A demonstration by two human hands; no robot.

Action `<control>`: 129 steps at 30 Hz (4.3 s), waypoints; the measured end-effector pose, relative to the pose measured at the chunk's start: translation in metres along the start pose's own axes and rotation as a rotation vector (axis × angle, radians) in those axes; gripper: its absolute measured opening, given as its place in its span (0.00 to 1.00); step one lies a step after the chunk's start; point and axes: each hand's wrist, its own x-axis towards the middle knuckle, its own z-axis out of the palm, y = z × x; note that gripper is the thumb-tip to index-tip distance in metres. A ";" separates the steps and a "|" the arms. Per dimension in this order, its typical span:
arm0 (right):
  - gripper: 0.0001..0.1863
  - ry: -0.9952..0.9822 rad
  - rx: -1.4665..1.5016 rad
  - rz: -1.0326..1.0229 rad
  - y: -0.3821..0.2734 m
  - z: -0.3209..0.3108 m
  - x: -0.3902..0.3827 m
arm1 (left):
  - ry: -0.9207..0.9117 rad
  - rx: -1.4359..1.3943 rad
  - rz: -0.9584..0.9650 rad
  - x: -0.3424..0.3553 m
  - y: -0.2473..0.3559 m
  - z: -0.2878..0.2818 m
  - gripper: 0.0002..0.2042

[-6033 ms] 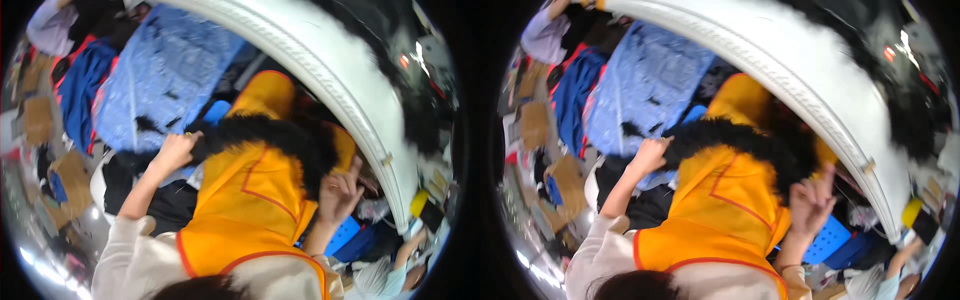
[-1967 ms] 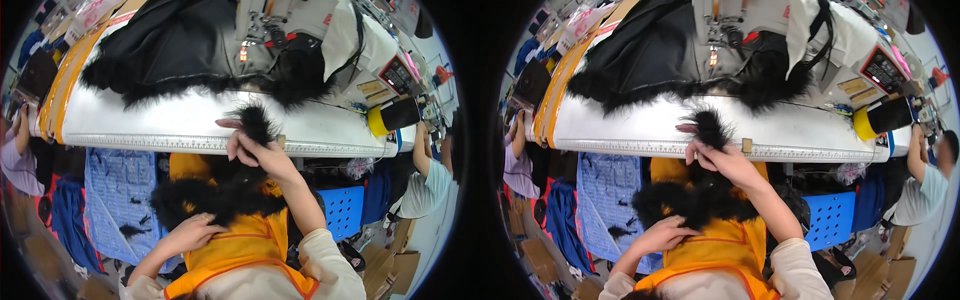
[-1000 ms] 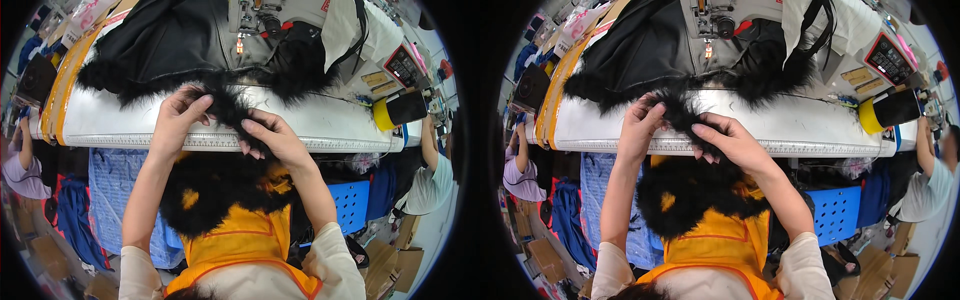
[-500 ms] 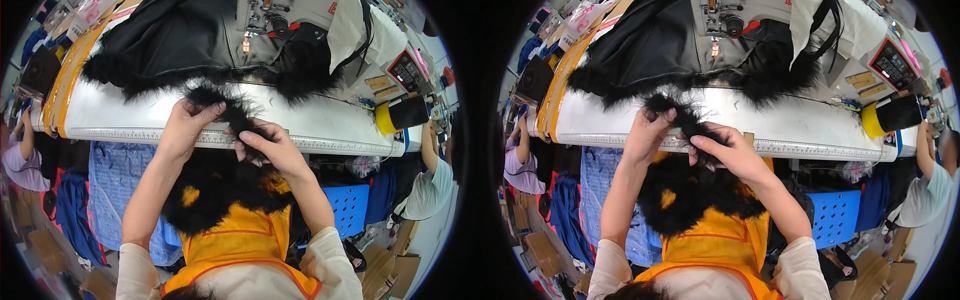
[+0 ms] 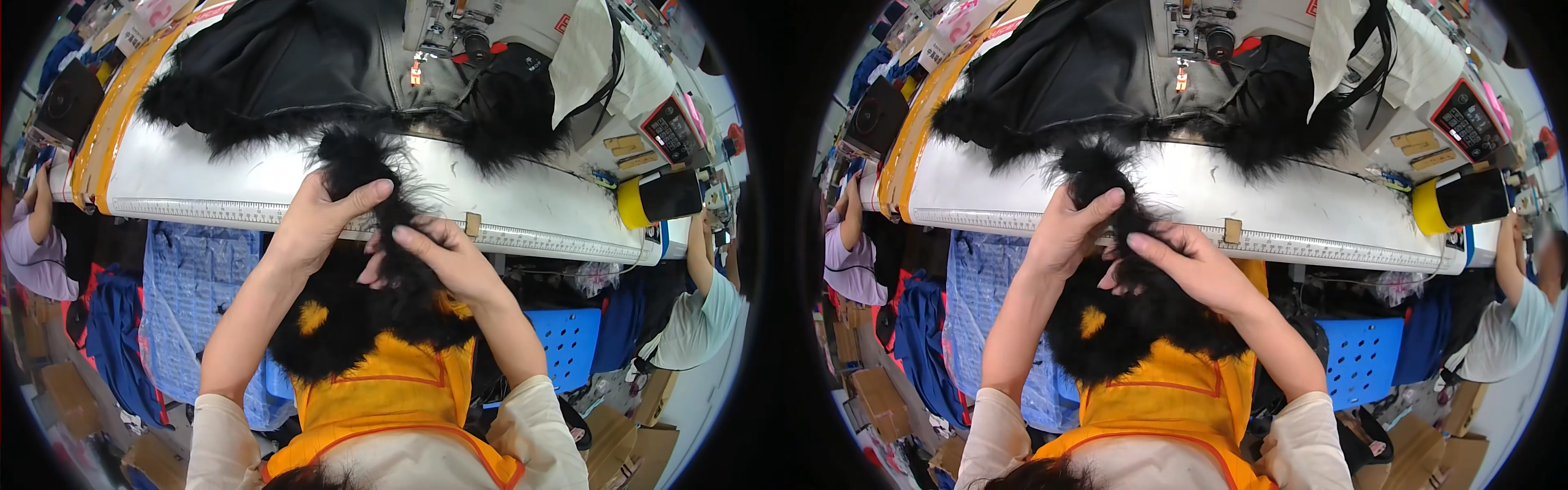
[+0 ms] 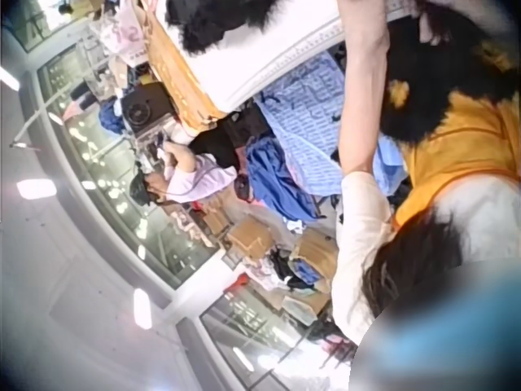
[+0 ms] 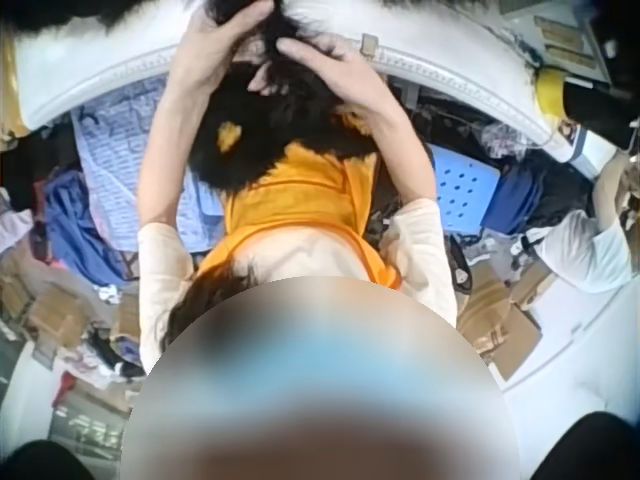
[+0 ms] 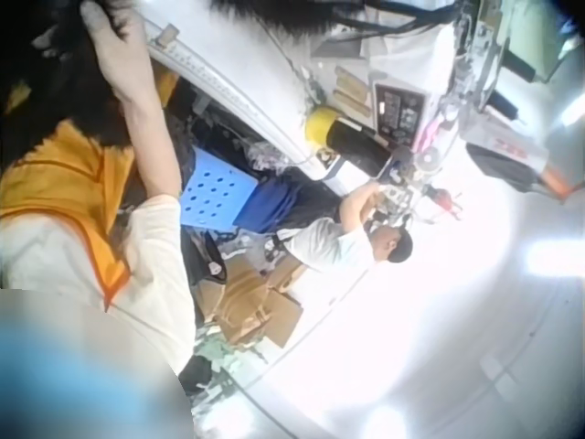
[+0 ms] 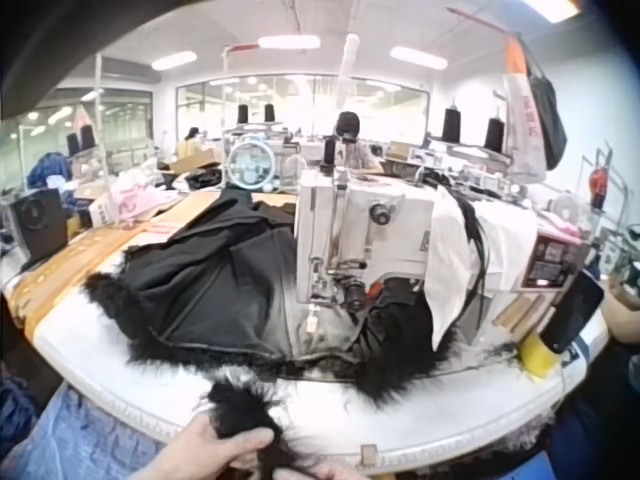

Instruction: Sewing a black fur trim onto a black piece of clothing using an industrial sewing machine.

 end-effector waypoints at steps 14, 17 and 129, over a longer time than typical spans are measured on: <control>0.11 0.262 -0.313 -0.262 -0.033 -0.033 0.025 | -0.151 0.377 0.146 0.010 0.018 -0.023 0.17; 0.09 0.337 -0.268 -0.178 -0.034 -0.031 0.028 | -0.124 0.411 0.169 0.016 0.020 -0.033 0.16; 0.21 0.430 -2.084 -0.599 -0.056 -0.087 0.099 | -0.265 1.600 0.926 0.128 0.023 -0.028 0.16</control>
